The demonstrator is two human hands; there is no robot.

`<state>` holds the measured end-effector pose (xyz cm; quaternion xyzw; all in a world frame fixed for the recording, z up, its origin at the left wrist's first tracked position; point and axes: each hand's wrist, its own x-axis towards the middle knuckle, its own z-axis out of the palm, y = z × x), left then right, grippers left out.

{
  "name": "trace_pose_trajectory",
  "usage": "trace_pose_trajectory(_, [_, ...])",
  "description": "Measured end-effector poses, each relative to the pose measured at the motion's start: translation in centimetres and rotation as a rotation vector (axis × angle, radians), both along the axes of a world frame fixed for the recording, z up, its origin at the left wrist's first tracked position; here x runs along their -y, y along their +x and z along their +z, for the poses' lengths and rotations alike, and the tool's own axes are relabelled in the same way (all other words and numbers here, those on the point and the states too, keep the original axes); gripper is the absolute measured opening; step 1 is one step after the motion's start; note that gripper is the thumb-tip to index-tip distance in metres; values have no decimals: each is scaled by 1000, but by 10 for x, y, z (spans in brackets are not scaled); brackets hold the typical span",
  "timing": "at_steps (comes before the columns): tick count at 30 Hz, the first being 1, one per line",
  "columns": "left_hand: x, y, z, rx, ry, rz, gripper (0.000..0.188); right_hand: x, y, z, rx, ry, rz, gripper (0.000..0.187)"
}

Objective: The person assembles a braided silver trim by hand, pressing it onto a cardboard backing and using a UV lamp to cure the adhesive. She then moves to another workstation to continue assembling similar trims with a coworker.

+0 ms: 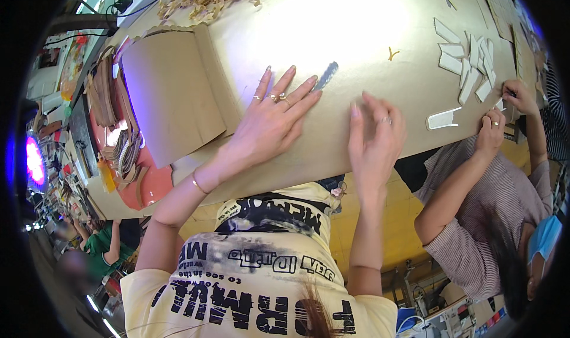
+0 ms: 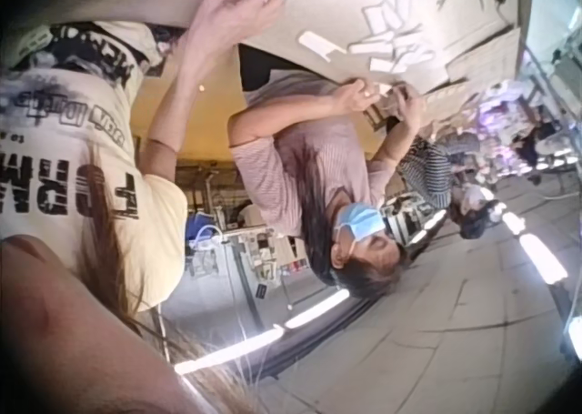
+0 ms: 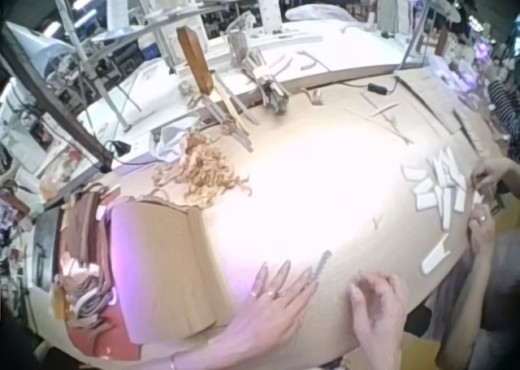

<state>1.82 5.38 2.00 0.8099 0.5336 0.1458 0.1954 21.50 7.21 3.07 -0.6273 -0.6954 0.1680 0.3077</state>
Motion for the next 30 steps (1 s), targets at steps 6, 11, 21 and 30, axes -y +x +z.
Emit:
trace_pose_trajectory(6, [14, -25, 14, -130, -43, -160, 48, -26, -4, 4, -12, -181, 154, 16])
trace_pose_trajectory(11, [38, -4, 14, -87, 45, -116, 45, -12, -7, 2, -17, -257, 109, 14])
trace_pose_trajectory(21, [24, 55, -16, 56, -20, -150, 57, -1, 18, 9, 106, -222, 29, 16])
trace_pose_trajectory(30, [19, 51, -13, 34, 29, -100, 55, 16, 32, 3, -78, -300, -204, 15])
